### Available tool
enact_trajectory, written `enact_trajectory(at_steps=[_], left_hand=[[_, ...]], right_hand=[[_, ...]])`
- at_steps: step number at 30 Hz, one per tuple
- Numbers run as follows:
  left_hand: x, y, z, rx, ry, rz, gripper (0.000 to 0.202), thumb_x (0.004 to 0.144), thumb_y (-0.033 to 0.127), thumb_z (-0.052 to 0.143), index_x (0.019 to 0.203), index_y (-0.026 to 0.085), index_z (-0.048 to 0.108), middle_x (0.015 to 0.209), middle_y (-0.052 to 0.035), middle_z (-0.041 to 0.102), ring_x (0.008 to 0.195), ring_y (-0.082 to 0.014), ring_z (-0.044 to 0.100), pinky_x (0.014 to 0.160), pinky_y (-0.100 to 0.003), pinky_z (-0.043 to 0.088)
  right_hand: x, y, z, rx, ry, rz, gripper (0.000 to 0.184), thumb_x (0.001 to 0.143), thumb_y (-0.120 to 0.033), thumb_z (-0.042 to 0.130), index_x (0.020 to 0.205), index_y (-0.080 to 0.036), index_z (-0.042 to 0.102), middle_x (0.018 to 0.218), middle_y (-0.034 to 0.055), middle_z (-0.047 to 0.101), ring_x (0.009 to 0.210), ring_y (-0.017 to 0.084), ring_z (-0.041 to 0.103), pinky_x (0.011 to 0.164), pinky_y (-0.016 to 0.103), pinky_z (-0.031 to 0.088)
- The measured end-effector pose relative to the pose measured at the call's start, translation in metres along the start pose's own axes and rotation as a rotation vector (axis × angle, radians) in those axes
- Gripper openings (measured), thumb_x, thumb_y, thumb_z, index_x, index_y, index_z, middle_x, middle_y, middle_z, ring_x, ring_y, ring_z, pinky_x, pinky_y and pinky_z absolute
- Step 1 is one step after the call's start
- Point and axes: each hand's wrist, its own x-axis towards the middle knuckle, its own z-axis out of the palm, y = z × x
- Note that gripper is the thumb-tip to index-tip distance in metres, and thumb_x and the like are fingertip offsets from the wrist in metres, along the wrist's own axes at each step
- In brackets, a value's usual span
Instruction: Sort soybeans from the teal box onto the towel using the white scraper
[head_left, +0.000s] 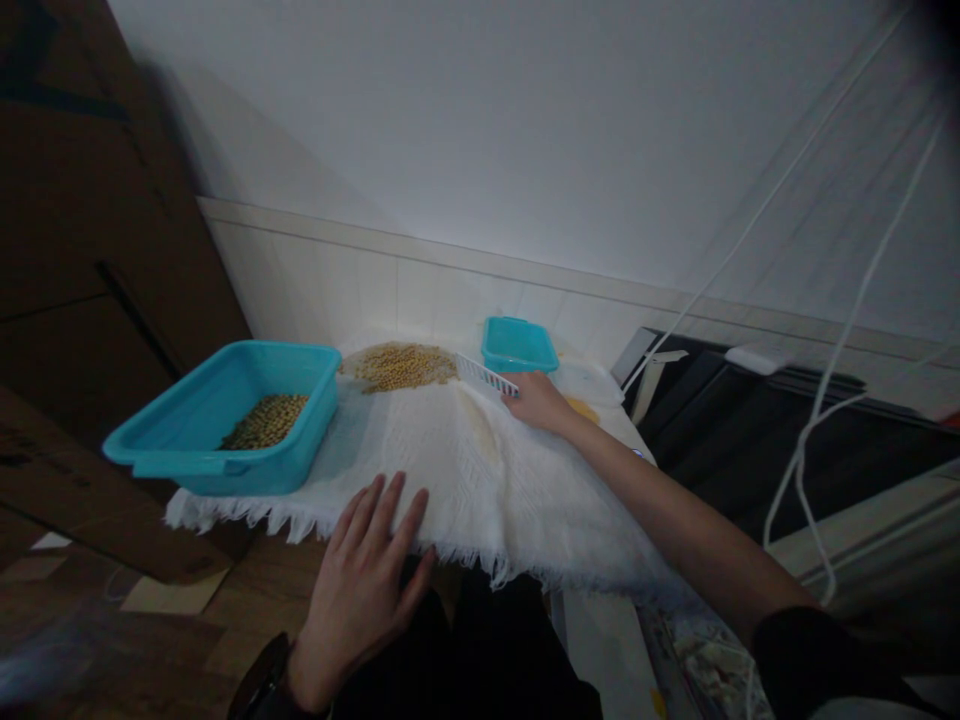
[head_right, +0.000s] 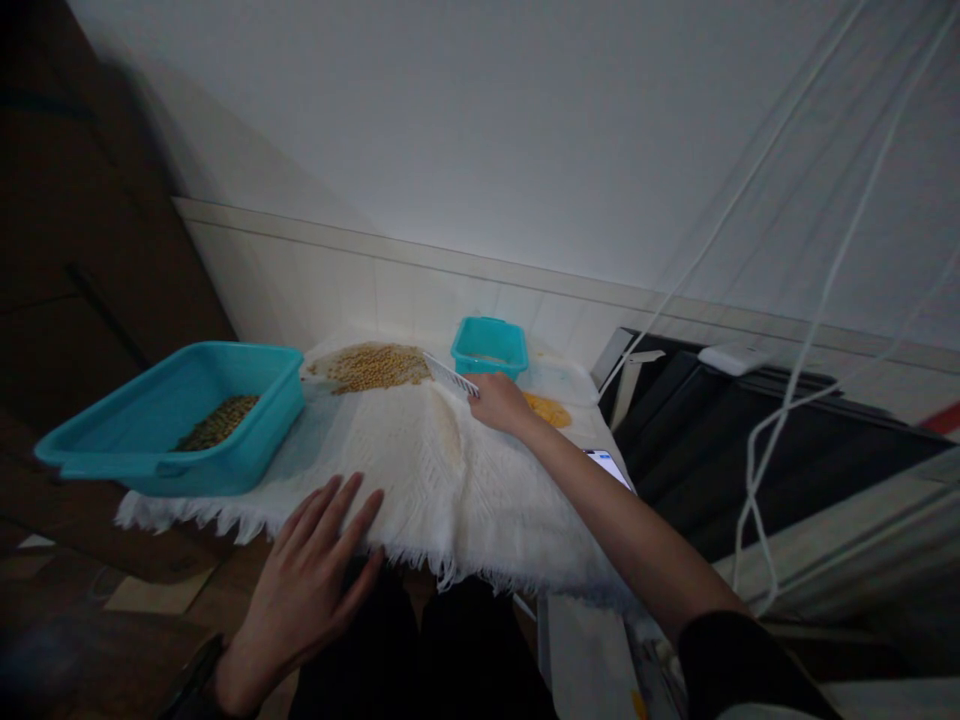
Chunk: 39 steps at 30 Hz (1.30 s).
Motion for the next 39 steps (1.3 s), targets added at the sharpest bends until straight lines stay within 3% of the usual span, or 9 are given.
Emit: enact_trajectory(at_steps=[9, 18, 34, 39], left_hand=[[-0.001, 0.0, 0.0, -0.001, -0.003, 0.003, 0.064, 0.092, 0.035, 0.063, 0.151, 0.015, 0.049, 0.158, -0.0234, 0.049, 0.146, -0.0431, 0.044, 0.11, -0.06, 0.048], [-0.001, 0.0, 0.0, -0.017, -0.003, -0.004, 0.064, 0.092, 0.034, 0.063, 0.151, 0.015, 0.049, 0.159, -0.0243, 0.047, 0.148, -0.043, 0.041, 0.112, -0.06, 0.045], [0.001, 0.0, 0.0, -0.018, -0.036, -0.007, 0.064, 0.092, 0.034, 0.064, 0.151, 0.015, 0.049, 0.159, -0.0241, 0.047, 0.148, -0.0432, 0.042, 0.112, -0.06, 0.045], [0.001, -0.001, -0.002, -0.012, -0.022, -0.001, 0.063, 0.091, 0.033, 0.064, 0.15, 0.014, 0.05, 0.157, -0.025, 0.049, 0.146, -0.0437, 0.044, 0.111, -0.06, 0.045]], right_hand=[[0.001, 0.013, 0.0, 0.111, 0.027, 0.008, 0.022, 0.085, -0.013, 0.062, 0.099, -0.017, 0.08, 0.082, 0.0048, 0.077, 0.074, 0.02, 0.066, 0.068, 0.026, 0.042], [-0.001, 0.019, -0.004, 0.163, 0.023, 0.004, 0.022, 0.083, -0.018, 0.063, 0.096, -0.018, 0.081, 0.076, 0.0021, 0.075, 0.07, 0.018, 0.063, 0.066, 0.025, 0.041], [0.017, 0.023, 0.002, 0.245, -0.051, -0.047, 0.031, 0.088, -0.019, 0.066, 0.114, -0.02, 0.081, 0.084, 0.0022, 0.079, 0.075, 0.02, 0.068, 0.066, 0.025, 0.042], [0.01, 0.025, 0.004, 0.249, -0.065, -0.053, 0.026, 0.091, -0.02, 0.066, 0.112, -0.02, 0.081, 0.098, 0.0068, 0.082, 0.086, 0.024, 0.073, 0.075, 0.029, 0.048]])
